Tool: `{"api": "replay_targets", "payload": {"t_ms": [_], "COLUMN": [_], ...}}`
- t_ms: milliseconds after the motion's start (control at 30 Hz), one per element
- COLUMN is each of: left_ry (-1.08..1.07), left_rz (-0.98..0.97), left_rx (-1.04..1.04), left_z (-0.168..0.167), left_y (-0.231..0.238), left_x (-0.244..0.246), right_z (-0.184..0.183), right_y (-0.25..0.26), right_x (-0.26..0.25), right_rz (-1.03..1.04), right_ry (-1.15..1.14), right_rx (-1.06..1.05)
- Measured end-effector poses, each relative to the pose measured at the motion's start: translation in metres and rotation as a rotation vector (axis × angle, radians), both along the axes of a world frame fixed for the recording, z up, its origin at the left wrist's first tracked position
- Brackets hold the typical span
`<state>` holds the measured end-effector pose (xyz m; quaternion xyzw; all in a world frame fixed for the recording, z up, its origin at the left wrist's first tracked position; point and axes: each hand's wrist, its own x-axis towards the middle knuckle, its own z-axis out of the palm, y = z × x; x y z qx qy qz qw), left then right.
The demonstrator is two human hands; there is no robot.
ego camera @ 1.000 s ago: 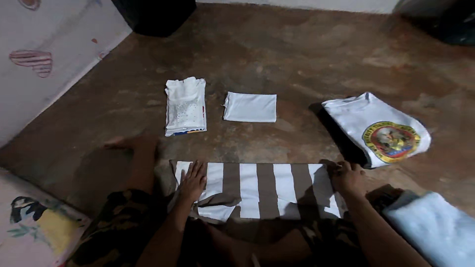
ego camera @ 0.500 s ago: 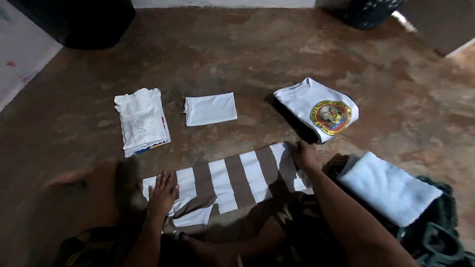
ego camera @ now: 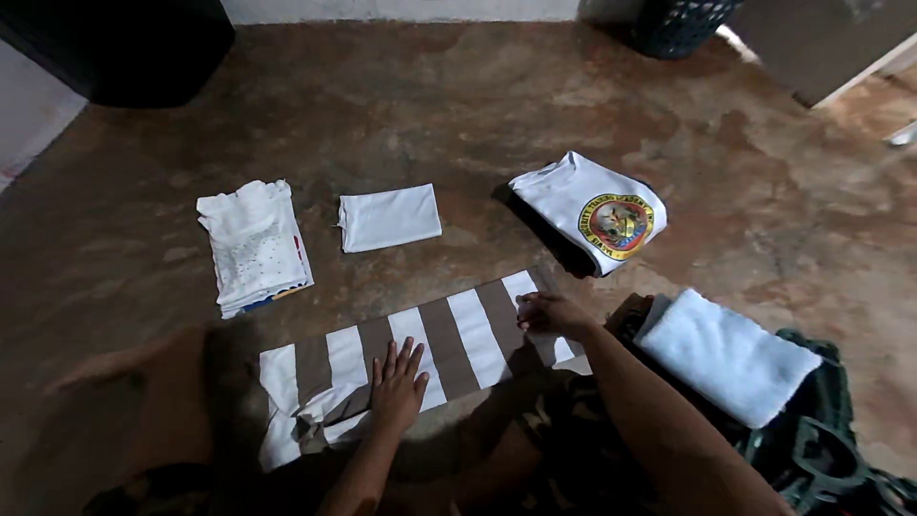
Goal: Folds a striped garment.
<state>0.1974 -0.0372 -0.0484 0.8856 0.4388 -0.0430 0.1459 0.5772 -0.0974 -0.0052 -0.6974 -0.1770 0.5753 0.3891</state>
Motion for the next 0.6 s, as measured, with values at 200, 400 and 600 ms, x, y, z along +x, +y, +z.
{"api": "replay_targets", "payload": {"t_ms": [200,400,600], "left_ry": [0.019,0.033,0.041], "left_rz": [-0.020,-0.009,-0.024], "left_rx": [0.013,-0.036,-0.338], "left_z": [0.003,0.004,0.030], "left_y": [0.002,0.005,0.022], "left_x": [-0.007,-0.006,-0.005], "right_z": [0.000,0.014,-0.009], "right_y": [0.003,0.003,0.003], "right_x": [0.004,-0.025,-0.023], "right_rz": [-0.202,0.152,0.288], "right_ry": [-0.045,-0.025,0.088], "right_rx": [-0.051,0.018,-0.043]}}
